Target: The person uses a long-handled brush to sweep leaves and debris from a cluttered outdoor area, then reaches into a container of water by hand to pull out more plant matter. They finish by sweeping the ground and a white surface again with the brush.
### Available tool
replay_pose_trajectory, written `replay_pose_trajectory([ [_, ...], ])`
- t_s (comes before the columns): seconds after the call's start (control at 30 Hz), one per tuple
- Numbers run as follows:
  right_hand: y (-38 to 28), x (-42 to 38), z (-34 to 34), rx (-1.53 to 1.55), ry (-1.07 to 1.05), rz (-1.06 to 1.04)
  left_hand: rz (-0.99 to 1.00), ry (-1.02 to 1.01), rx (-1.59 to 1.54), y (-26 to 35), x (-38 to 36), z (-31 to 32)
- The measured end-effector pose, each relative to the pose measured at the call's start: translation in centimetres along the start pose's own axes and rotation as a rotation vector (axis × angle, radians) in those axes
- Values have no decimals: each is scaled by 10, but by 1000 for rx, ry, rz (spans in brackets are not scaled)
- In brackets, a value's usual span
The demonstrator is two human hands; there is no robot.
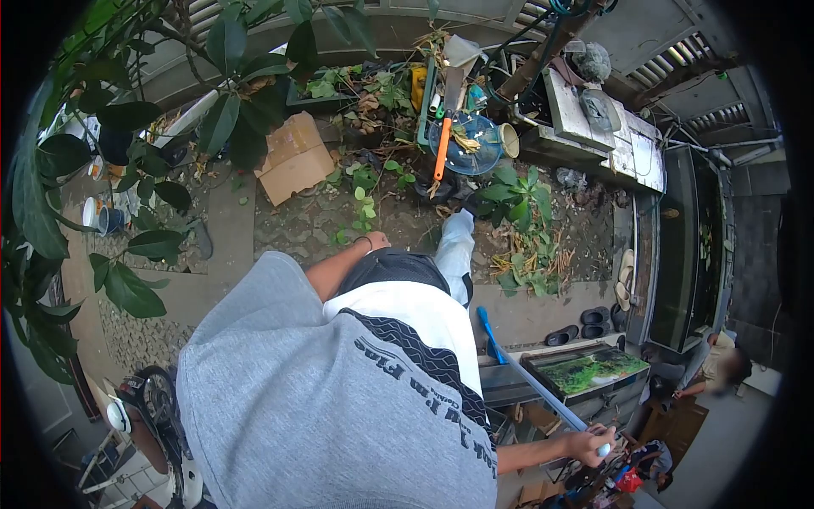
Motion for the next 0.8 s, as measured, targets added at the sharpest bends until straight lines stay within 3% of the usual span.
replay_pose_trajectory([
  [0.07,-2,0,6,-5,-3,2,12,54,-42,-4,0,1],
  [0.27,1,3,14,-2,13,-4,19,-92,-26,-21,-14,16],
  [0.53,12,9,40,-75,36,31,-138,-62,25,-51,-22,11],
  [0.8,2,3,27,-48,15,-12,-176,-117,56,-23,-31,0],
])
Point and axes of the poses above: each hand's wrist, its own x-axis towards the middle knuckle, its own z-axis out of the palm, y = z × x, the point moved 6 cm from there along x, towards the middle knuckle, and after that the axes turned 6 degrees about y, right-handed, at the moved point
